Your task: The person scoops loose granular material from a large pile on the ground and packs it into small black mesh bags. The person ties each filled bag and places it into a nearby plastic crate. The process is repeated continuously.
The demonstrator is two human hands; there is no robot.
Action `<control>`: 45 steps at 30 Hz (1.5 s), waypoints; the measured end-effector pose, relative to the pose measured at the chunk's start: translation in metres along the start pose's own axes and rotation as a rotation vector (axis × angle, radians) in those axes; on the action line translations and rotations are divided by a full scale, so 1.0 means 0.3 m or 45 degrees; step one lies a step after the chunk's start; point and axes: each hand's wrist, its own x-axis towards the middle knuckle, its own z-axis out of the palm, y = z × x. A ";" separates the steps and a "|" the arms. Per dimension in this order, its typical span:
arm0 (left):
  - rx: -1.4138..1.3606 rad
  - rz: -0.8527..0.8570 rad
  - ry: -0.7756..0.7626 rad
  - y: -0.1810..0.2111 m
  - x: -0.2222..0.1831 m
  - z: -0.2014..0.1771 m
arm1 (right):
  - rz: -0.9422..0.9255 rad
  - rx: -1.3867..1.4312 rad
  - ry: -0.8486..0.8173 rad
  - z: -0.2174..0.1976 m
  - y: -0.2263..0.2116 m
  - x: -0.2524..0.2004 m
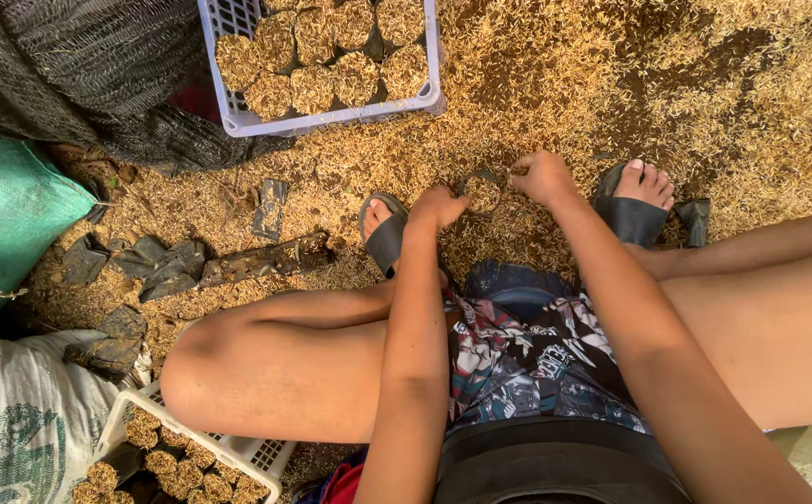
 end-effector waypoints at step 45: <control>0.034 0.505 0.380 0.099 -0.041 -0.026 | -0.400 -0.451 0.114 0.236 -0.175 -0.368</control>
